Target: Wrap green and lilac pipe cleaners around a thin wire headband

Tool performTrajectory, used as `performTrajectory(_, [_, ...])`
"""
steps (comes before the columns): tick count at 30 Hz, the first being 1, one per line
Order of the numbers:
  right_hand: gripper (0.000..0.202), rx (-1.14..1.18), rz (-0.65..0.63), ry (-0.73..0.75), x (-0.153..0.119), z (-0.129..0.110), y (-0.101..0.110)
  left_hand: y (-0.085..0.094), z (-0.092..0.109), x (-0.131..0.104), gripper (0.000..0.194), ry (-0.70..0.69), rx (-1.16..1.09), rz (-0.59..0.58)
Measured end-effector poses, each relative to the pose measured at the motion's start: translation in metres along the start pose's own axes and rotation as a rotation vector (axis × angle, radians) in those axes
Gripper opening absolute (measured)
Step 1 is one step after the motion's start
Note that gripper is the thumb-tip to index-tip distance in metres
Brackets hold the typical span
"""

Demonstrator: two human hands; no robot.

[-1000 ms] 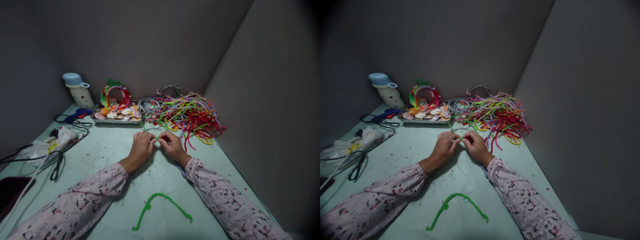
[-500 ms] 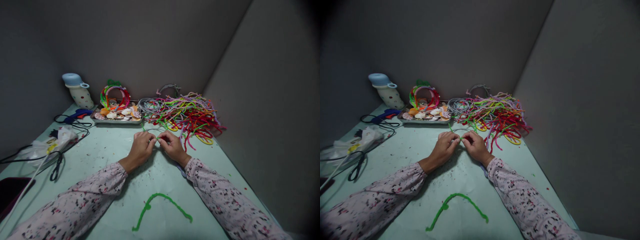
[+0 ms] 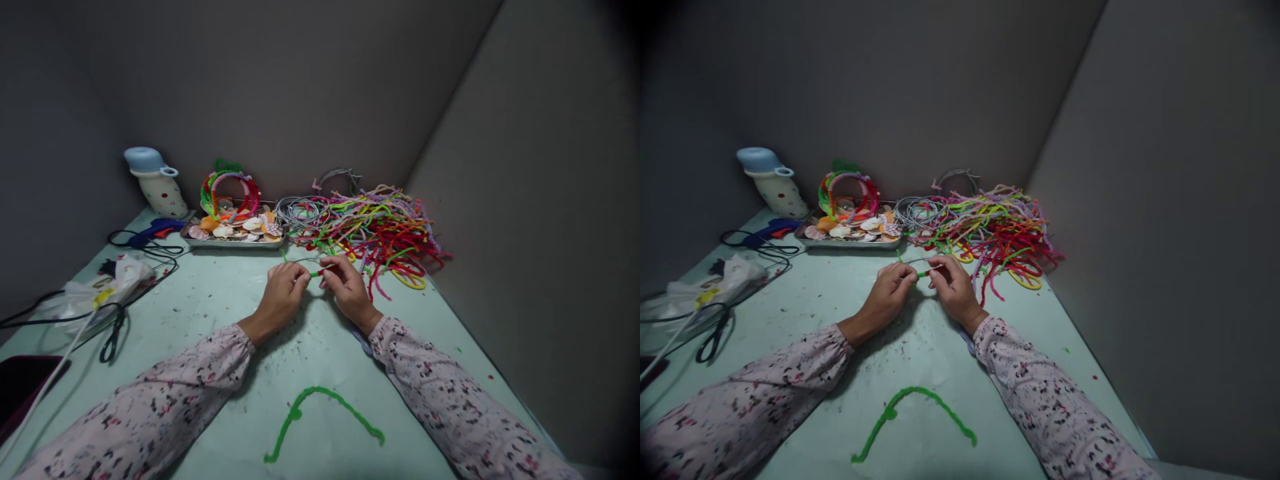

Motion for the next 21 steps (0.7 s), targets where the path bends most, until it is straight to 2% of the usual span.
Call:
performTrajectory(5, [0.035, 0.009, 0.165, -0.087, 0.005, 0.011, 0.011, 0.005, -0.004, 0.002, 0.021, 0.06, -0.066, 0.057])
performTrajectory(8, [0.037, 0.054, 0.174, -0.194, 0.007, 0.019, 0.01, 0.004, -0.005, 0.002, 0.019, 0.061, -0.066, 0.056])
performTrajectory(10, [0.035, 0.05, 0.164, -0.21, 0.008, 0.02, 0.009, 0.004, -0.005, 0.001, 0.019, 0.055, -0.06, 0.051])
performTrajectory(16, [0.018, -0.115, 0.062, 0.014, 0.007, 0.005, 0.004, 0.004, -0.005, 0.001, 0.019, 0.066, -0.092, 0.045])
performTrajectory(21, [0.013, -0.155, 0.063, 0.067, 0.006, 0.001, 0.003, 0.004, -0.006, 0.002, 0.018, 0.057, -0.069, 0.039])
Point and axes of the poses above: each hand's wrist, its own x-axis towards the middle knuckle, its own y-axis out of the back of the hand, z = x × y, the point moved 7 cm from there along x, towards the middle knuckle, and after that the axes turned 13 degrees about z, right-handed, at the moved point
